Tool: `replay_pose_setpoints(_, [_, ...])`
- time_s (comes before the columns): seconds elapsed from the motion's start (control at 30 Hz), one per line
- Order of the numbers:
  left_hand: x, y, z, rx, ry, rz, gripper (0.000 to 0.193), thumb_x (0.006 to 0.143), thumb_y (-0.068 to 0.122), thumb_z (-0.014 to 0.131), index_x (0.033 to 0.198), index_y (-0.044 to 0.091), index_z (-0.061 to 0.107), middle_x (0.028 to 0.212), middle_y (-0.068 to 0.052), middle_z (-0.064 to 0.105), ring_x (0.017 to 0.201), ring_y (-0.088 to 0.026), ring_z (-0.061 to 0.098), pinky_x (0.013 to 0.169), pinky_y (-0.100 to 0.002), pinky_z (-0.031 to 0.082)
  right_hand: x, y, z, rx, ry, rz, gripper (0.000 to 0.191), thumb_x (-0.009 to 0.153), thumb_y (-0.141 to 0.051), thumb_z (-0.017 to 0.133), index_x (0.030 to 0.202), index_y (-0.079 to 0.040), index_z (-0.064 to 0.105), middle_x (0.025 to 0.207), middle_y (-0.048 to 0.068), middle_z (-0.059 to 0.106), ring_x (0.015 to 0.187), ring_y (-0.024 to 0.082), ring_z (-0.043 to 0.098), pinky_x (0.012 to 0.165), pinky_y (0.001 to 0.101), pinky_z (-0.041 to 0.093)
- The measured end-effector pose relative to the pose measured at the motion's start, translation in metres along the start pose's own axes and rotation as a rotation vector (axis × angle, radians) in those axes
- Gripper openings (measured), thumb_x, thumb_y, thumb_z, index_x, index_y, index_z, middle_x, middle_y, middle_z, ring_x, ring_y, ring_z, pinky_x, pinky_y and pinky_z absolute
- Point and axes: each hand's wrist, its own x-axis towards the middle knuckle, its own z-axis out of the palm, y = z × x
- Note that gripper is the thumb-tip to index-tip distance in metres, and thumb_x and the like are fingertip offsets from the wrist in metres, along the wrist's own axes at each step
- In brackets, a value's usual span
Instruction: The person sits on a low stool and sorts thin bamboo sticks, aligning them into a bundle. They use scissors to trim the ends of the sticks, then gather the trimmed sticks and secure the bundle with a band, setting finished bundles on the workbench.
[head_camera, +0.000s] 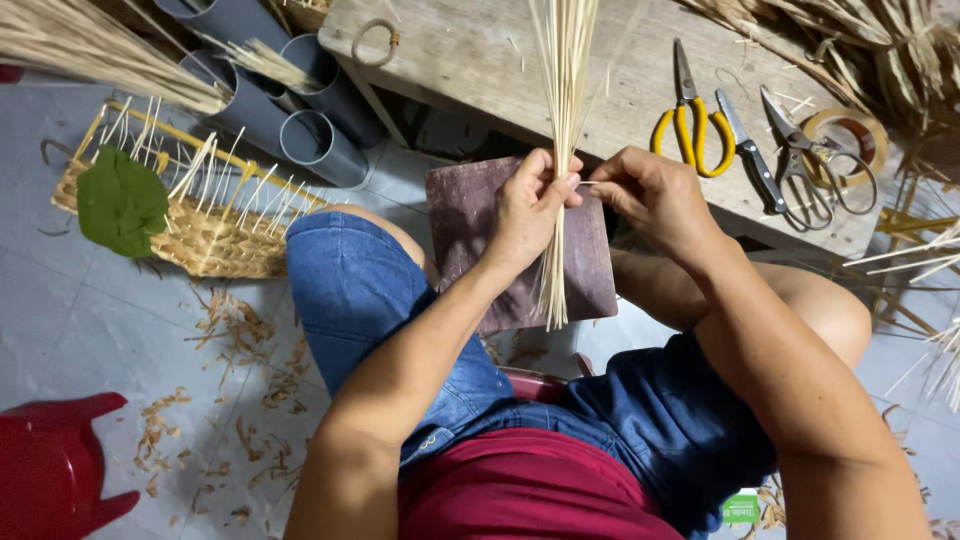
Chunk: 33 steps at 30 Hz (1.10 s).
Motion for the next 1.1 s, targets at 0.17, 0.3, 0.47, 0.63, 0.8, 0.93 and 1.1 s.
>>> replay_pose_setpoints(0.17, [0.000, 0.005, -0.001, -0.034, -0.017, -0.030, 0.011, 0.103, 0.006, 0.064, 0.112, 0.001, 0.063, 0.095, -0.002, 0.067, 0.074, -0.006, 0.064, 0.068, -0.022, 0.055, 0.000, -0.014, -0.008, -0.192, 0.111, -0.261, 0.014, 0.096, -0.007, 0.079, 0.103, -0.004, 0.067, 0.096, 0.012, 0.065, 0.084, 0.028, 0.067, 0.071, 0.0353, 0.053])
replay_pose_setpoints(0.3, [0.003, 0.010, 0.000, -0.139, -0.051, 0.000, 0.013, 0.103, 0.007, 0.064, 0.115, 0.001, 0.062, 0.099, -0.002, 0.067, 0.080, -0.006, 0.066, 0.073, -0.023, 0.058, 0.001, -0.009, -0.009, -0.006, -0.007, -0.243, 0.010, 0.097, -0.007, 0.076, 0.100, -0.005, 0.067, 0.093, 0.008, 0.066, 0.082, 0.022, 0.066, 0.071, 0.0312, 0.052])
replay_pose_setpoints(0.47, [0.001, 0.014, 0.004, -0.200, -0.102, 0.013, 0.015, 0.105, 0.008, 0.063, 0.117, 0.000, 0.061, 0.101, -0.003, 0.066, 0.078, -0.008, 0.066, 0.074, -0.022, 0.055, 0.000, 0.002, -0.002, 0.688, 0.019, 0.362, 0.015, 0.105, -0.017, 0.067, 0.098, -0.003, 0.067, 0.078, -0.004, 0.061, 0.066, 0.006, 0.049, 0.058, 0.0234, 0.039])
replay_pose_setpoints(0.63, [-0.002, 0.015, 0.007, -0.172, -0.089, 0.057, 0.015, 0.105, 0.008, 0.064, 0.117, 0.000, 0.061, 0.103, -0.004, 0.068, 0.079, -0.008, 0.066, 0.075, -0.022, 0.055, 0.000, 0.005, 0.009, 0.174, 0.205, -0.006, 0.019, 0.106, -0.015, 0.070, 0.096, 0.000, 0.066, 0.083, 0.002, 0.062, 0.076, 0.010, 0.056, 0.065, 0.0276, 0.046])
replay_pose_setpoints(0.8, [0.002, 0.012, 0.000, -0.205, -0.075, 0.034, 0.015, 0.104, 0.008, 0.065, 0.117, 0.000, 0.062, 0.098, -0.004, 0.067, 0.079, -0.009, 0.067, 0.074, -0.024, 0.057, -0.006, 0.002, 0.006, 0.079, -0.038, -0.035, 0.019, 0.106, -0.014, 0.067, 0.094, 0.000, 0.069, 0.078, 0.002, 0.062, 0.068, 0.010, 0.059, 0.061, 0.0284, 0.047])
replay_pose_setpoints(0.93, [0.001, 0.011, -0.001, -0.226, -0.077, -0.020, 0.016, 0.104, 0.009, 0.065, 0.116, 0.000, 0.062, 0.100, -0.003, 0.067, 0.082, -0.008, 0.067, 0.078, -0.024, 0.058, -0.006, -0.003, -0.005, 0.868, -0.157, 0.422, 0.017, 0.103, -0.018, 0.068, 0.098, -0.002, 0.072, 0.076, -0.001, 0.062, 0.063, 0.006, 0.052, 0.055, 0.0238, 0.042])
replay_pose_setpoints(1.1, [-0.002, 0.016, 0.002, -0.195, -0.055, -0.005, 0.016, 0.103, 0.009, 0.066, 0.116, 0.000, 0.063, 0.103, -0.002, 0.068, 0.089, -0.007, 0.064, 0.081, -0.024, 0.057, 0.000, -0.015, -0.006, 0.626, 0.057, 0.198, 0.012, 0.103, -0.014, 0.069, 0.101, -0.003, 0.068, 0.092, -0.001, 0.069, 0.075, 0.006, 0.061, 0.066, 0.0228, 0.052])
